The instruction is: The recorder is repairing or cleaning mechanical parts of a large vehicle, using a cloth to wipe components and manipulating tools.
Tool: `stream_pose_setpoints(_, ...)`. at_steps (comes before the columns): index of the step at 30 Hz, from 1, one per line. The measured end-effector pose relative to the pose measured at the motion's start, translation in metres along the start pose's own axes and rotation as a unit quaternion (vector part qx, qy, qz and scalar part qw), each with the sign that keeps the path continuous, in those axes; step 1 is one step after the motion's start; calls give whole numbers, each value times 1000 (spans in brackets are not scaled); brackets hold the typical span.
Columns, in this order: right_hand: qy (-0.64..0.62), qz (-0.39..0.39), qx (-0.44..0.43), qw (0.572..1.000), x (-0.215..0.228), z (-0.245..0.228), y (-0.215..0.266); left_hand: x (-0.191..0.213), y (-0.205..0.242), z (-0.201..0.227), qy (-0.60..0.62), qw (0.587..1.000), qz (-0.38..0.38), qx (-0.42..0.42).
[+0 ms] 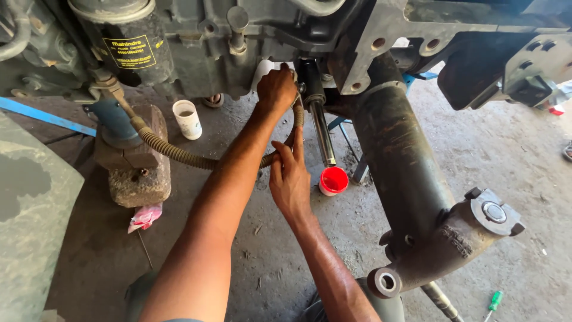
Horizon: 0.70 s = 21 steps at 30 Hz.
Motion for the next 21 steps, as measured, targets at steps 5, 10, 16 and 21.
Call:
stream_pose_setpoints(5, 0, 4, 10, 1000, -4, 7, 2, 20, 32, 9, -38, 998, -34, -36)
stream_pose_setpoints(10, 12, 2, -5, 1000, -4, 8, 2, 32, 72, 23, -19, 994, -9, -105)
stream_pose_setpoints(16, -4, -29, -22, 999, 6, -10, 3, -35, 60, -44, -5, 988, -149, 34)
stream_pose_setpoints(21, -2, -3, 30, 1000, 4, 3, 6, -29, 26, -54, 209, 970, -46, 118)
Point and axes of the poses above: each hand's wrist, its own y-axis away from the middle knuckle, its own x-axis out of the back of the hand, z = x × y, the point moved 4 cm from there along -y, towards the middle knuckle, and after that the axes turned 2 degrees about -z, right-handed, at the moved point
